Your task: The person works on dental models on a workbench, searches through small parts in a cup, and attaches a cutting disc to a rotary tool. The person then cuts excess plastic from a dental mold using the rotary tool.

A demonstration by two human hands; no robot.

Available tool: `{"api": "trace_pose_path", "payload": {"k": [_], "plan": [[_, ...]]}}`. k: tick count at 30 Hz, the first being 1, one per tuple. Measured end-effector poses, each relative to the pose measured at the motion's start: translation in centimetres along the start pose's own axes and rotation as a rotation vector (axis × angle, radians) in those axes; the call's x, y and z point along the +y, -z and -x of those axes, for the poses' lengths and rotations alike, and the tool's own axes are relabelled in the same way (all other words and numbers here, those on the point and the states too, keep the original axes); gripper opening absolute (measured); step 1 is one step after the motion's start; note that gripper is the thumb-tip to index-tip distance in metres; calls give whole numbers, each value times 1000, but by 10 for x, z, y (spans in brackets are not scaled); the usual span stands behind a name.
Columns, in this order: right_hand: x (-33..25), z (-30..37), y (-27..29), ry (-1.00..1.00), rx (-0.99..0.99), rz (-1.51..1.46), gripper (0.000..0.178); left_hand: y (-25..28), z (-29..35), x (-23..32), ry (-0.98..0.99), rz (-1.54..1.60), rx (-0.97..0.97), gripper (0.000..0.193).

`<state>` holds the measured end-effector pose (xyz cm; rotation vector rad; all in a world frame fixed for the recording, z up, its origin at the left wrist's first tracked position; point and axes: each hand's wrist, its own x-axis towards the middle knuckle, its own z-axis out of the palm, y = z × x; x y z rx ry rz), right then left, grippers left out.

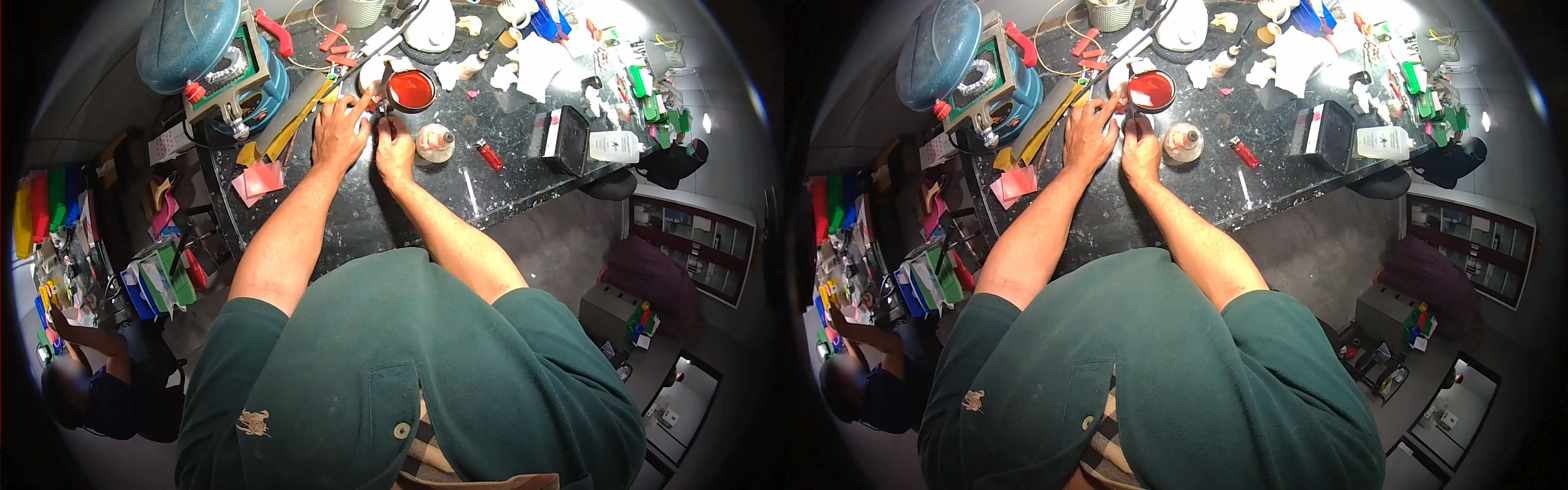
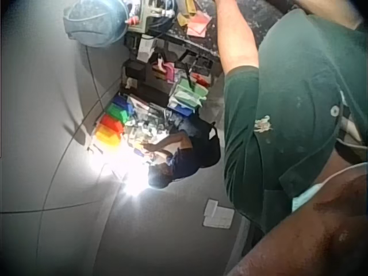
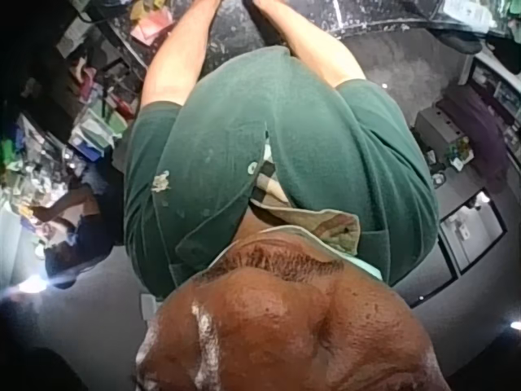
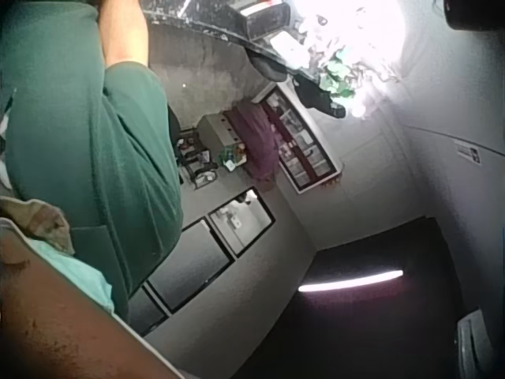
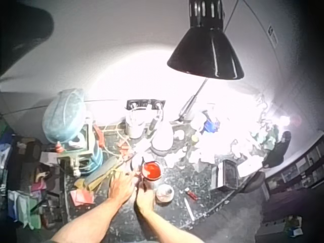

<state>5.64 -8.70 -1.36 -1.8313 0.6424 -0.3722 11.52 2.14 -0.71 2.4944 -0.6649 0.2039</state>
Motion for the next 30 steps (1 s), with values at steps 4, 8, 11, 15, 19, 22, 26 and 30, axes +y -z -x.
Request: {"api": "trace_pose_path", "payload": {"k": [4,8,11,15,19,22,26,30], "plan": [[-4,3,0,24,18,41,28,0,0,0,11,-1,-10,58],[-6,3,2,13,6,36,28,-1,0,0,6,2,2,58],[-6,3,2,7,4,56,27,0,0,1,6,11,6,59],[-1,2,2,17,7,50,28,0,0,1,13,17,-4,58],[8,-2,0,46,7,-9,27,-2,0,-1,-2,14,17,57],[9,-2,0,14,-14,-39,25,-2,1,-2,0,9,13,57],[14,-5,-1,-3,-29,-97,24,0,0,0,-2,17,15,57],[13,-4,0,-43,-54,-141,23,-1,1,-1,-1,14,15,57]]}}
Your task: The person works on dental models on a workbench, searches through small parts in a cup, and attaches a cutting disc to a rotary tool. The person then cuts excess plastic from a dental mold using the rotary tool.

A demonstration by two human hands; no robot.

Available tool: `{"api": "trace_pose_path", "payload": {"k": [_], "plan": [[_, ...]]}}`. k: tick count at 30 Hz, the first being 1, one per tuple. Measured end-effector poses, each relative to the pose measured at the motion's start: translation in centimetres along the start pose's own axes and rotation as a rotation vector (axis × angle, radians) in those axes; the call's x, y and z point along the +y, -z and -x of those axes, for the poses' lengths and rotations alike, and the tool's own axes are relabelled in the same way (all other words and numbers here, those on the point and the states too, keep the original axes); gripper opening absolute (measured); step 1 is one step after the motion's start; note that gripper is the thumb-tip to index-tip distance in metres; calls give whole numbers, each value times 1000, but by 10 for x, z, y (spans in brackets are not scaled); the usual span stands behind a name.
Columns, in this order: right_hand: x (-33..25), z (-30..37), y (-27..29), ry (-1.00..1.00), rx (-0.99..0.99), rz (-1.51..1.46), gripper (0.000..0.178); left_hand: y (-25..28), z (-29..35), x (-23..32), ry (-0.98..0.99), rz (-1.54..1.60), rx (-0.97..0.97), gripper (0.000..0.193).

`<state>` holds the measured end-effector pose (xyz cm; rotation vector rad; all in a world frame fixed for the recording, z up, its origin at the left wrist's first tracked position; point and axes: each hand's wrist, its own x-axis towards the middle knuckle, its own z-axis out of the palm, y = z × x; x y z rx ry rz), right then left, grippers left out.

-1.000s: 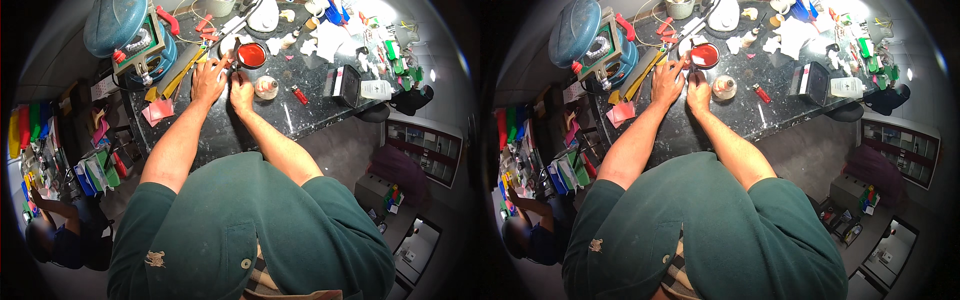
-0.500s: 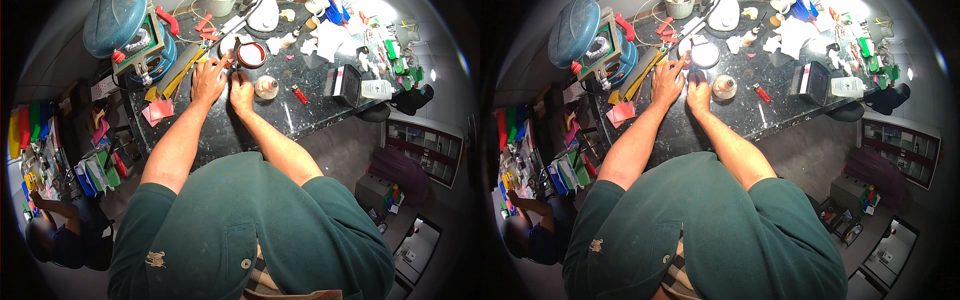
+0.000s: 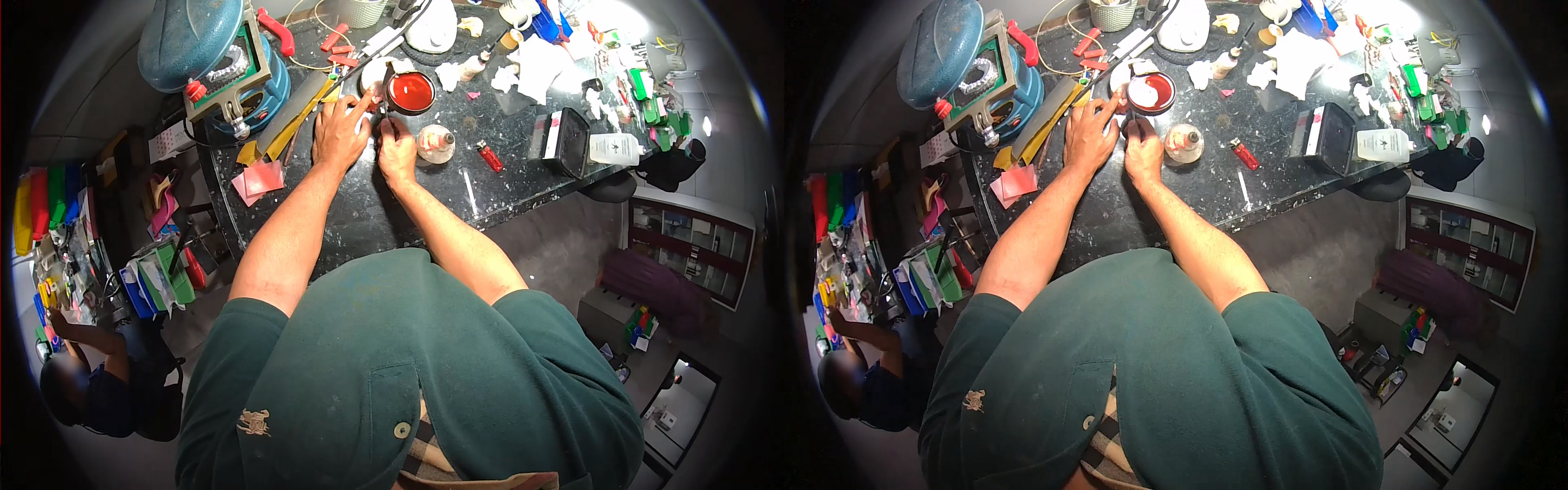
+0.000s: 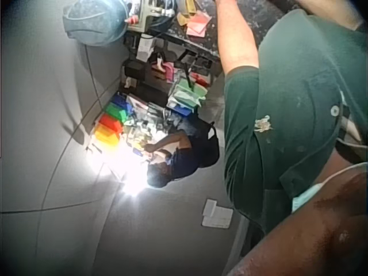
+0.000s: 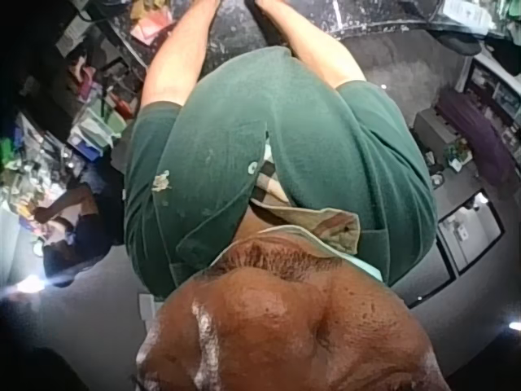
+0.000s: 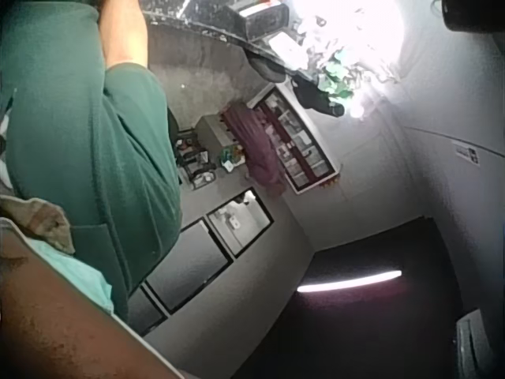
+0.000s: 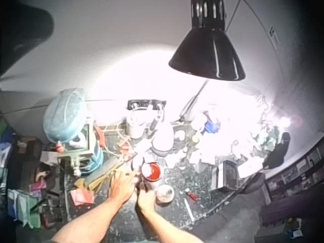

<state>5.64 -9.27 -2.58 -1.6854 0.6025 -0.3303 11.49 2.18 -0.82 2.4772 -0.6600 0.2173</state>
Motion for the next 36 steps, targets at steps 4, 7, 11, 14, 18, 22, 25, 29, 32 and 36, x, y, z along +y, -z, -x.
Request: {"api": "trace_pose_path", "payload": {"k": [4,7,11,14,18,22,25,29,32,36], "plan": [[-1,0,3,-16,-21,-5,25,0,0,1,1,-1,-7,57],[-4,1,5,-57,-44,20,28,1,0,1,10,-10,-11,57],[-4,0,5,-22,-28,95,28,1,-1,1,11,-20,-16,58],[-5,1,5,-11,-17,65,28,0,-1,2,6,-27,-1,61],[-8,5,5,-8,-12,82,29,-4,-1,0,71,80,47,58],[-10,10,9,-63,35,235,34,-6,0,-2,36,45,42,48],[-19,5,6,-132,-5,359,38,-3,1,0,46,54,62,41],[-24,1,6,-144,-38,369,37,-1,0,-1,57,103,57,34],[-26,-1,6,-139,-77,386,35,-1,0,-1,68,100,39,34],[-31,1,1,-101,-71,420,32,-2,1,-3,72,113,40,33]]}}
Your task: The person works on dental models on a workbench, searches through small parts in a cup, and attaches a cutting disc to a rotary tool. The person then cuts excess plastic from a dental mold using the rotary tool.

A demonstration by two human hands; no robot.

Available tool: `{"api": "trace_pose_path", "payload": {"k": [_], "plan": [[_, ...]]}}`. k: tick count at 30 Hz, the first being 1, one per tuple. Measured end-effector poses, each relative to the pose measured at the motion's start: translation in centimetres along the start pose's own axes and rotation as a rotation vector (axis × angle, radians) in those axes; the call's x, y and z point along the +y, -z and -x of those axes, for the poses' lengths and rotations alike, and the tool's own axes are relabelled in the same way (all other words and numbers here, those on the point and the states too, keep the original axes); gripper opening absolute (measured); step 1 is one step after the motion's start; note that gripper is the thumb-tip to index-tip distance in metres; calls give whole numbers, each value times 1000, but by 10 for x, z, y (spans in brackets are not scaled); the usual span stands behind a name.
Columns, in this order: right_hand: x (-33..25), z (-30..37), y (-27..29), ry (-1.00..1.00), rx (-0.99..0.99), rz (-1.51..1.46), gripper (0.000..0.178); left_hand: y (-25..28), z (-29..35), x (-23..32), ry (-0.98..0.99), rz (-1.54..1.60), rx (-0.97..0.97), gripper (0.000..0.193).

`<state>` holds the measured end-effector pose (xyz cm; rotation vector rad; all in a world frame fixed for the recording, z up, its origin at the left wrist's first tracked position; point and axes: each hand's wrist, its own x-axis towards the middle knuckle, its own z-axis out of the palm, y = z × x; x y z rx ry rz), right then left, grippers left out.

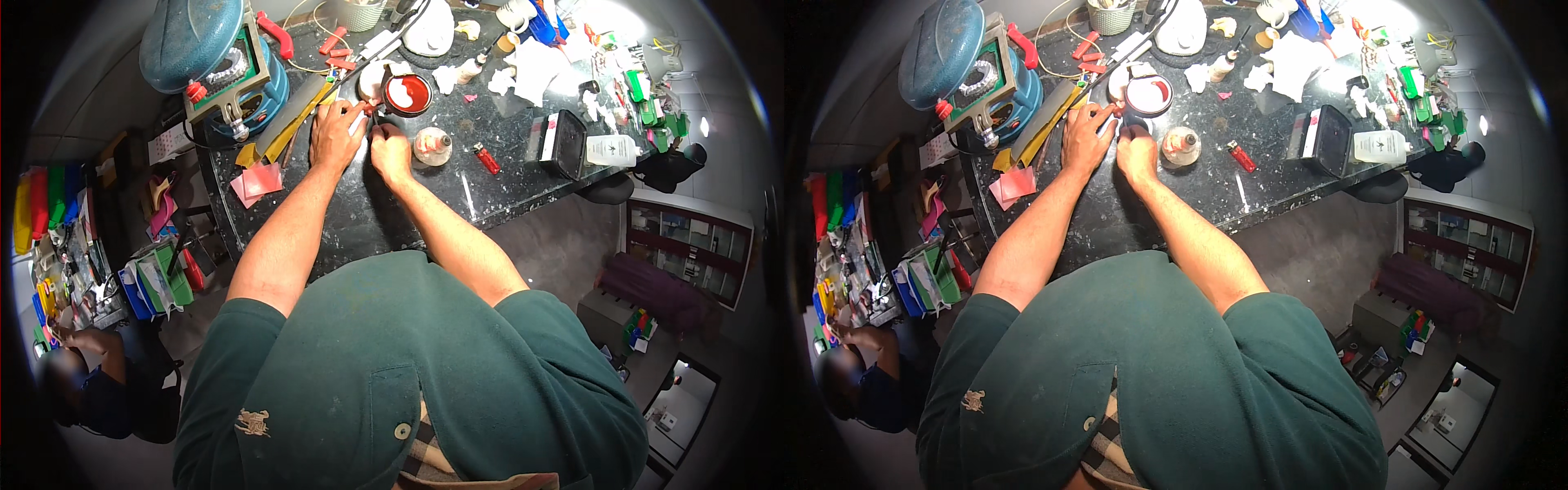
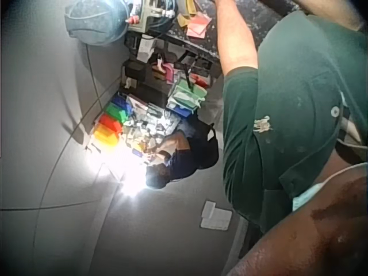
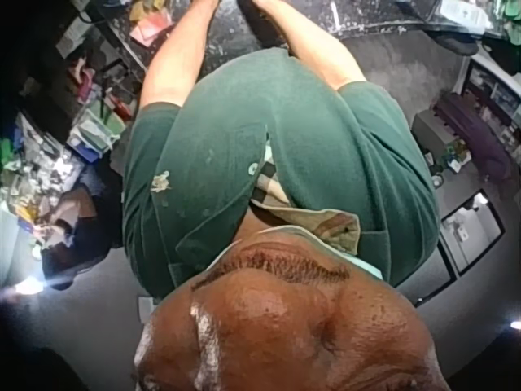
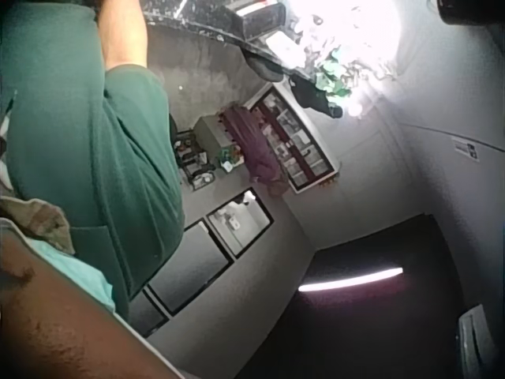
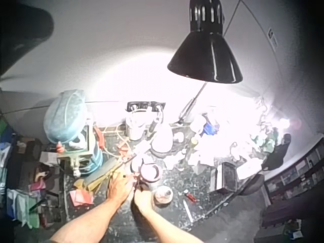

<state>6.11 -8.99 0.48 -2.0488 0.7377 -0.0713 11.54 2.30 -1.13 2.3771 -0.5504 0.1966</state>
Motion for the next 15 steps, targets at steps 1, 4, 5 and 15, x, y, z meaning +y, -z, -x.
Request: {"api": "trace_pose_path", "payload": {"k": [1,4,5,15], "plan": [[-1,1,0,16,18,-2,32,0,0,0,2,5,-2,33],[0,-1,1,52,8,-22,31,0,-1,1,8,17,-6,33],[2,-2,1,51,11,-24,31,-1,-2,1,12,22,-7,32],[2,-1,1,115,-55,57,29,-1,1,-6,-22,109,63,29]]}}
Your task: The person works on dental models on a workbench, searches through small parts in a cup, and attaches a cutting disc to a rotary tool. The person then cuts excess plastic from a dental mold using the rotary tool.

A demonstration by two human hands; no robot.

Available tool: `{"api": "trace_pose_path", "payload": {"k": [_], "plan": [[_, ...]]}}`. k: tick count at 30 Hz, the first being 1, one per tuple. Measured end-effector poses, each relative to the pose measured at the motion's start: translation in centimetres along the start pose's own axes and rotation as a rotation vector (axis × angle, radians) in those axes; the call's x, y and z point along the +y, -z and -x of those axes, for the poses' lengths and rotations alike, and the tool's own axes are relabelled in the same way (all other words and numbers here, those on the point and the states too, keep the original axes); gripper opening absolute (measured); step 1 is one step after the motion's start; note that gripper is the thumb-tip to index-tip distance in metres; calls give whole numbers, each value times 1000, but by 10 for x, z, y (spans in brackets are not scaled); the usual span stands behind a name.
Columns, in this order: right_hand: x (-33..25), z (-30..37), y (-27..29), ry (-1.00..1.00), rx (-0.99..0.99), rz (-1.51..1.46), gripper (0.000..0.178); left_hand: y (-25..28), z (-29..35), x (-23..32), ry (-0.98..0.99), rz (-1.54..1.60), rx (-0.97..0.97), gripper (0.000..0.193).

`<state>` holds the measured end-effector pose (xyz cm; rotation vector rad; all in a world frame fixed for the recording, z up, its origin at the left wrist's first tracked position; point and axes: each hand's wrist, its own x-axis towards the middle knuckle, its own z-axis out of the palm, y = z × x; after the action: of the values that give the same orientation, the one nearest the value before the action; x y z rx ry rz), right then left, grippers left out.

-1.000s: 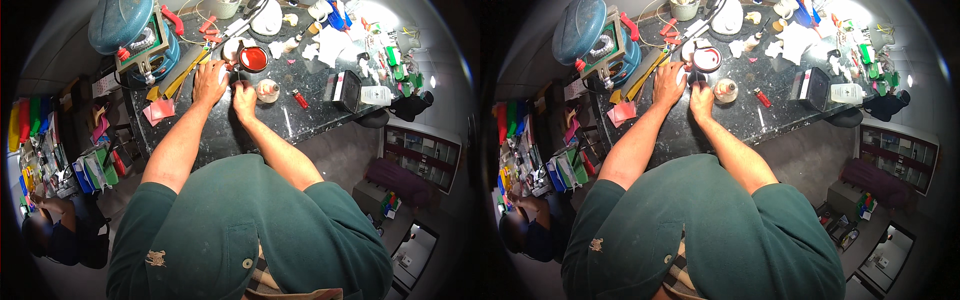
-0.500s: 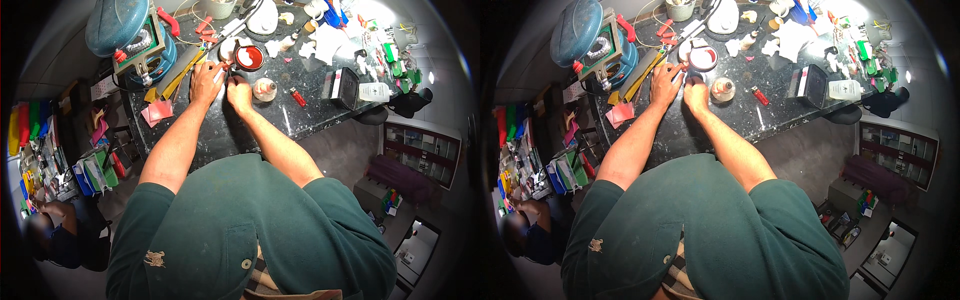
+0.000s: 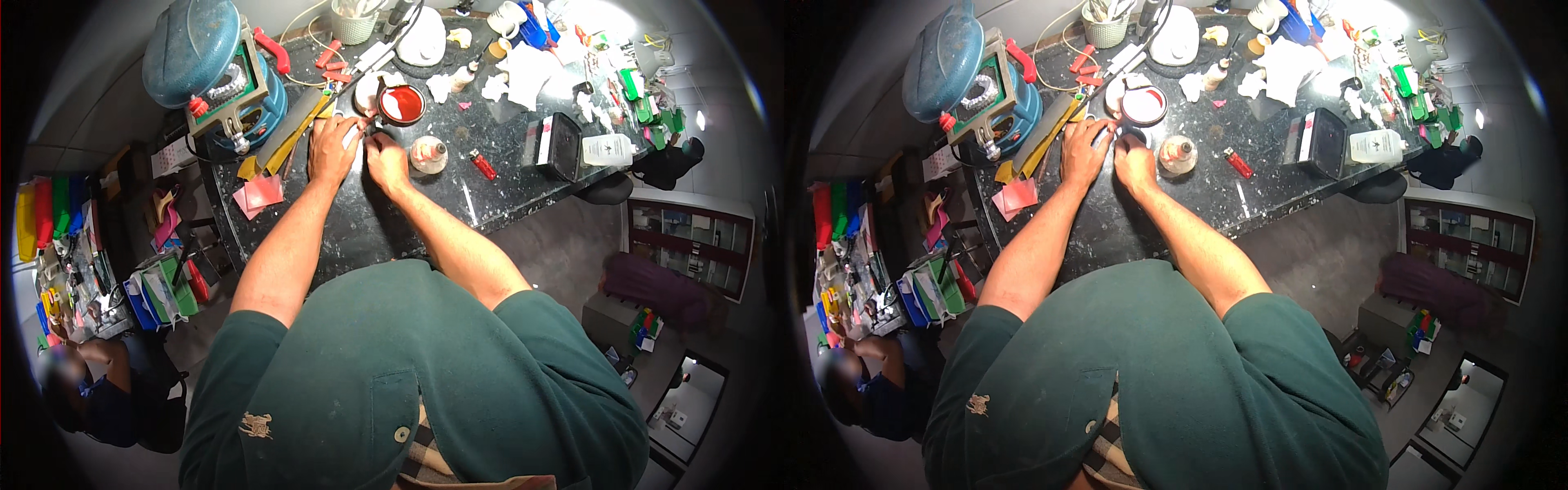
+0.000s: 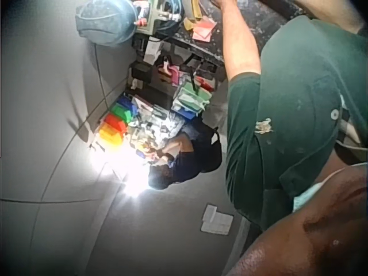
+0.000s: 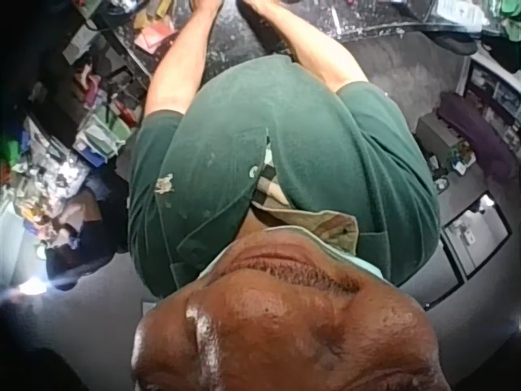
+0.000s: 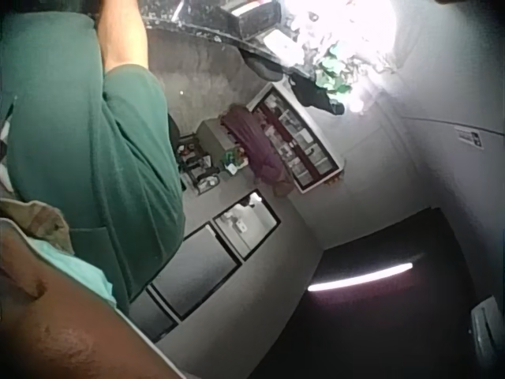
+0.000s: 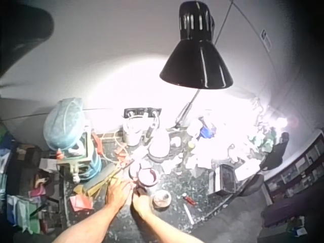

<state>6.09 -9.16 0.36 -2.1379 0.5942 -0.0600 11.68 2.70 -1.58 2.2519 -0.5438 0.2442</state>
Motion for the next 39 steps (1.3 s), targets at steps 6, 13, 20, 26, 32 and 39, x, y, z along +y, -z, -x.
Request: {"api": "trace_pose_path", "payload": {"k": [6,13,20,26,32,39], "plan": [[3,14,4,-110,88,-5,37,2,4,4,-35,1,41,33],[-1,-2,-3,-63,146,47,30,1,-1,7,4,-73,-19,36],[-1,-4,0,-58,80,52,34,4,-1,7,-29,-85,-48,30],[4,-6,-2,3,99,47,33,2,-2,6,-36,-114,-55,30],[2,-5,-4,5,51,71,34,1,-1,6,-26,-82,-26,29],[-2,14,8,-78,37,97,37,3,-2,5,22,-8,-29,26]]}}
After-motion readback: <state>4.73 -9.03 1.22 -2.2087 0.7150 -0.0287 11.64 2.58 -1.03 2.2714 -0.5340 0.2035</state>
